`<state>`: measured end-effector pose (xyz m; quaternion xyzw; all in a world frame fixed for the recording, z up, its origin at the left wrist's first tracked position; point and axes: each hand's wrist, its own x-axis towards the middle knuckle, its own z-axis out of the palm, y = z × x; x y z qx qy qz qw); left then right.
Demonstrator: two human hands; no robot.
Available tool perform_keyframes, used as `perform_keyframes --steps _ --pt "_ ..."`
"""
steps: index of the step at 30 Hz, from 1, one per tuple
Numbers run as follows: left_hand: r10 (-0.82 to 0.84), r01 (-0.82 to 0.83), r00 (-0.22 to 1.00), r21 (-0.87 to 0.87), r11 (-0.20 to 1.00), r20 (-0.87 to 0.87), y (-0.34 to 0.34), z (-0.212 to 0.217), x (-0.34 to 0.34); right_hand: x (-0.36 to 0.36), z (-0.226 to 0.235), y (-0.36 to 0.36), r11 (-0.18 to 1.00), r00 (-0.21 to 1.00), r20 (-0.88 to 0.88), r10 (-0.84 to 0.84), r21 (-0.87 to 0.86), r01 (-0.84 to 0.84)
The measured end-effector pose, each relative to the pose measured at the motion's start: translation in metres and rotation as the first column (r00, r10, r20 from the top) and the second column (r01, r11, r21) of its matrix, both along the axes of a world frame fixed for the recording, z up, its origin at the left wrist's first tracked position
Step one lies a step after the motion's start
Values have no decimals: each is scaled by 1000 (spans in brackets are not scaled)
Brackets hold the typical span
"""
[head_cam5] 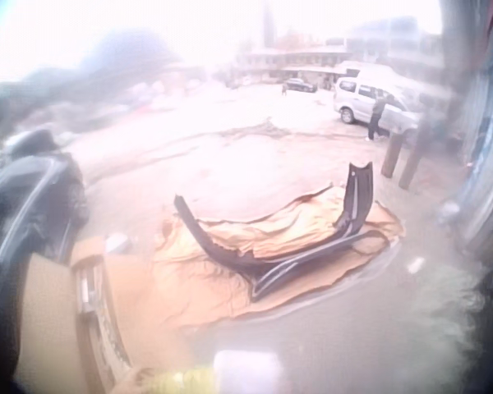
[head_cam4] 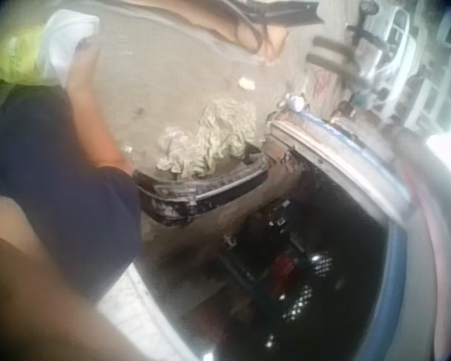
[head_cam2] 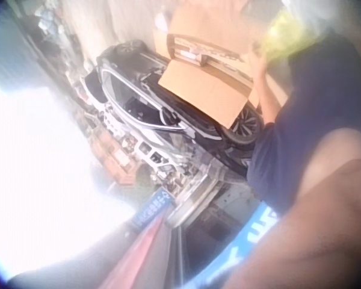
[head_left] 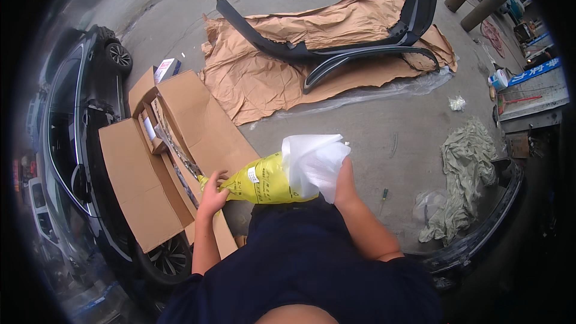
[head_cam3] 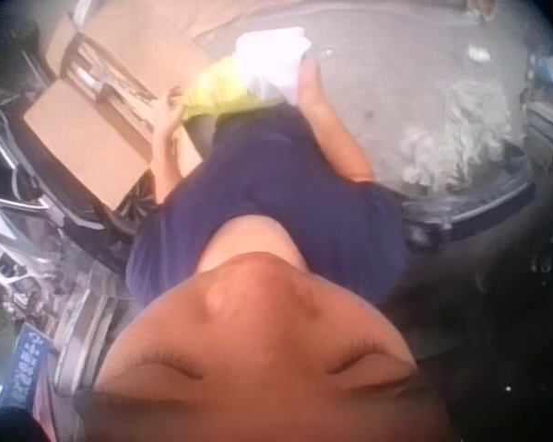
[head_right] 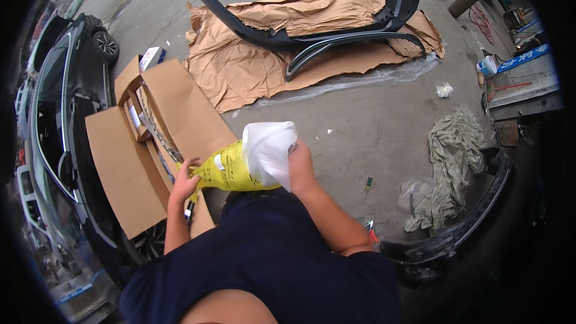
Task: The person uses a screwdriver to pry and remove a rubber seal from a curved car trim piece. They then unpack a chrome trim insert from a box and fit it into the rubber seal, pressing it into place along the length of the trim.
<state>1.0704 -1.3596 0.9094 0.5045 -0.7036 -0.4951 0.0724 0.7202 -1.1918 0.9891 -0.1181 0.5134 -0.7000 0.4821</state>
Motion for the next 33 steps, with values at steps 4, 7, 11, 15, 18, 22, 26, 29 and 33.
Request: perform_keyframes --steps 4,7,11,15,18,22,26,29,33 --pt "-99 93 955 -34 995 -280 24 41 -67 15 36 -7 984 861 -481 168 25 -177" --pt "-106 30 745 -126 992 -659 51 87 -112 16 55 -13 965 625 -778 65 -110 -237" --pt "-227 -132 582 -366 921 -781 67 132 -164 17 68 -13 901 383 -915 129 -54 -430" --pt "-391 -20 697 -561 827 -601 66 157 -184 16 67 -8 901 278 -954 -113 -216 -376" --pt "-504 68 663 -625 777 -554 62 161 -186 8 62 0 897 208 -964 -164 -233 -376" --pt "190 -109 466 157 982 -864 64 153 -188 -4 66 14 892 237 -971 -37 -139 -431" --pt "467 -294 463 366 883 -753 57 138 -187 -23 81 24 843 284 -950 -132 -258 -472" --pt "362 -398 593 129 908 -719 55 116 -189 -39 90 36 823 392 -911 -129 -319 -470" --pt "267 -410 691 -60 910 -672 45 83 -196 -38 90 52 888 590 -785 -191 -394 -236"
